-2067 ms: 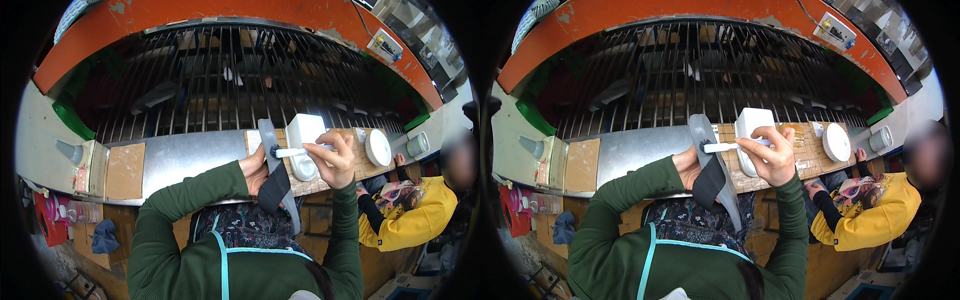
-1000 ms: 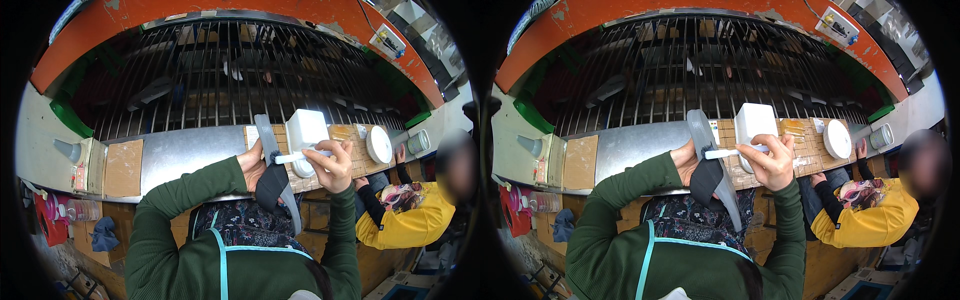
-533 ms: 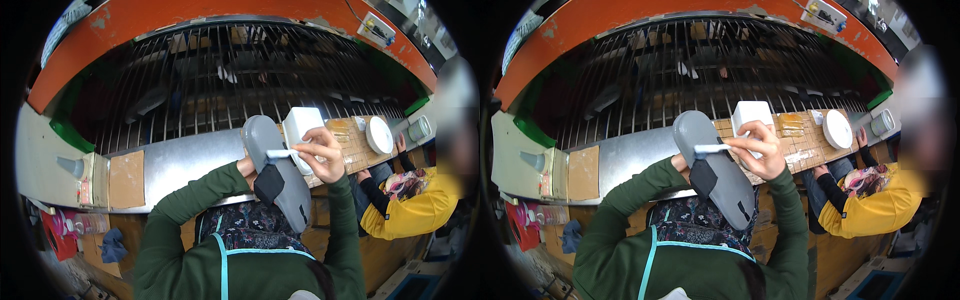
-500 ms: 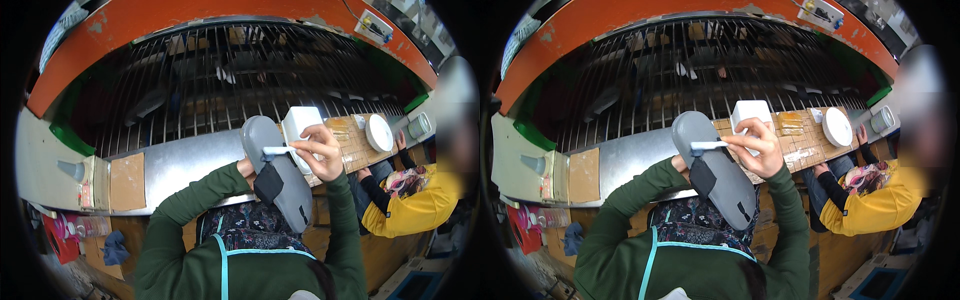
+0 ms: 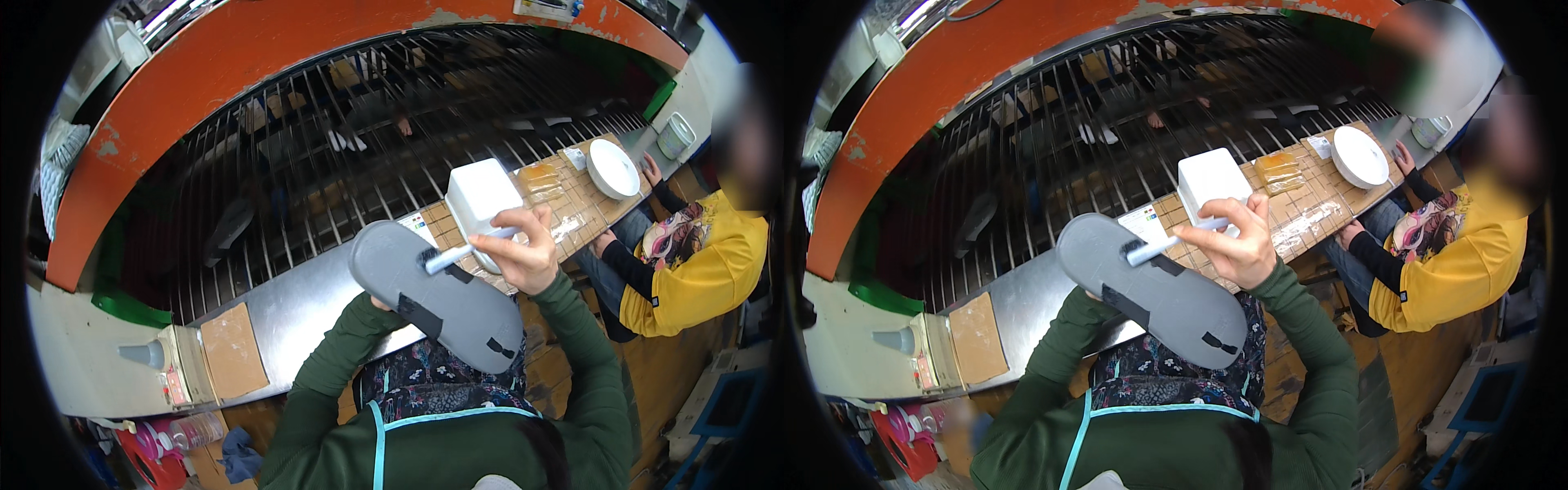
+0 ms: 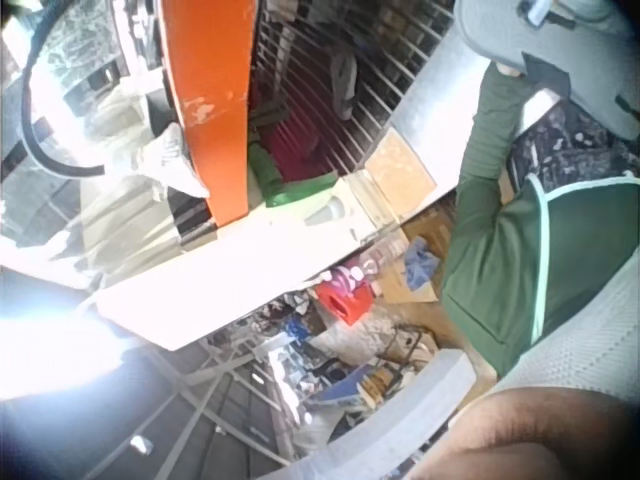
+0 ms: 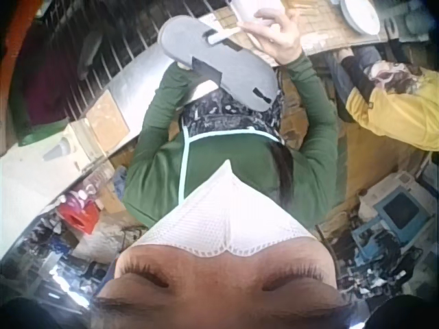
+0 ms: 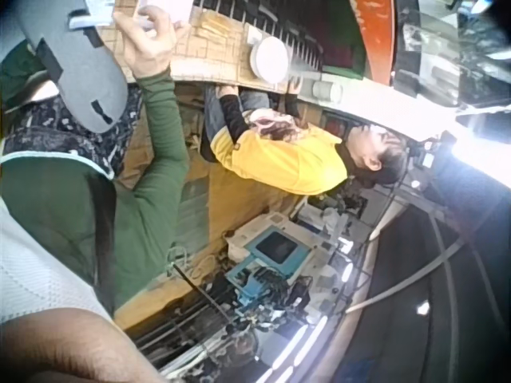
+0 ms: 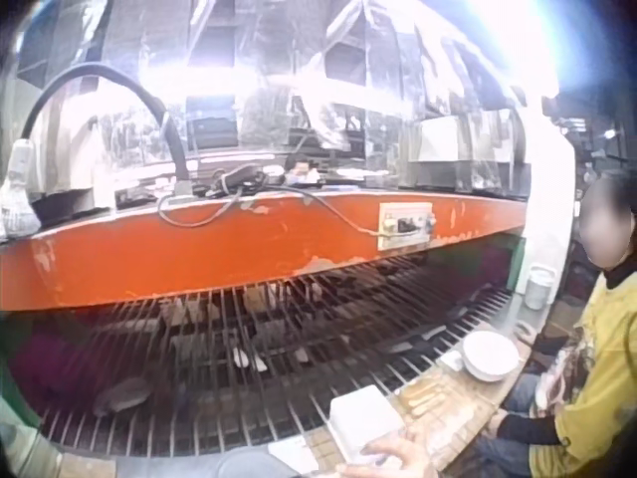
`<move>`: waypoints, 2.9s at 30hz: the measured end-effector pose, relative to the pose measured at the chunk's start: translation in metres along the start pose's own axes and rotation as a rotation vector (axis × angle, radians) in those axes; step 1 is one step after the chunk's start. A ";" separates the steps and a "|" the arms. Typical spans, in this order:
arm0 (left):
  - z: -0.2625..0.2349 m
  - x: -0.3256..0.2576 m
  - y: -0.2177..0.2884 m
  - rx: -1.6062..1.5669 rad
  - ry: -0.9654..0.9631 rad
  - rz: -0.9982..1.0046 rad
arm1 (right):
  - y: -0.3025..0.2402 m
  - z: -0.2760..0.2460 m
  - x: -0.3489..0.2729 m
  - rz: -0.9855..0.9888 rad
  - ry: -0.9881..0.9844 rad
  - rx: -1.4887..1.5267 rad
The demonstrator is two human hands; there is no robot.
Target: The person paints a gray plastic part with a small brush, repeatedly dipping the brush into a white container and applying paint to the surface. The person rotates the part to cover different areas and places it on a metal rack after painting.
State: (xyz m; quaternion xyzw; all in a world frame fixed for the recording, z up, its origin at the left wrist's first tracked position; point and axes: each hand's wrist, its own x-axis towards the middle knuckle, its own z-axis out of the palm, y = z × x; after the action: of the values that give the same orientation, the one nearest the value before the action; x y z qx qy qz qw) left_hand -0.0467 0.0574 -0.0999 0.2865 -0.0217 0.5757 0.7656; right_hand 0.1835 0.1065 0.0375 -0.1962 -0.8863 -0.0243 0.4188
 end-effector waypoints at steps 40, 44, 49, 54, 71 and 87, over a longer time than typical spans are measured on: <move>0.083 0.008 0.020 0.276 0.925 0.655 | -0.077 0.015 -0.081 1.066 0.523 2.076; 0.083 -0.011 -0.017 0.450 -0.060 0.732 | -0.085 0.022 -0.076 1.014 0.561 2.113; 0.080 -0.011 -0.054 0.967 0.796 0.845 | -0.093 0.025 -0.077 1.060 0.472 2.006; 0.060 0.000 -0.005 1.030 1.065 0.740 | -0.081 0.012 -0.099 1.196 0.198 1.174; 0.078 -0.040 0.020 0.893 0.815 0.325 | 0.030 -0.028 -0.142 0.784 -0.082 -0.351; 0.071 -0.030 0.006 0.923 0.704 0.405 | 0.043 -0.005 -0.120 0.404 -0.208 -0.503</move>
State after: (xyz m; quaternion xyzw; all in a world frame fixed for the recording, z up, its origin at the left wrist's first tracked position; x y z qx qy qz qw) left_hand -0.0405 -0.0006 -0.0488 0.3714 0.4297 0.7196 0.3994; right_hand 0.2713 0.1063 -0.0547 -0.4663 -0.8339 -0.1384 0.2609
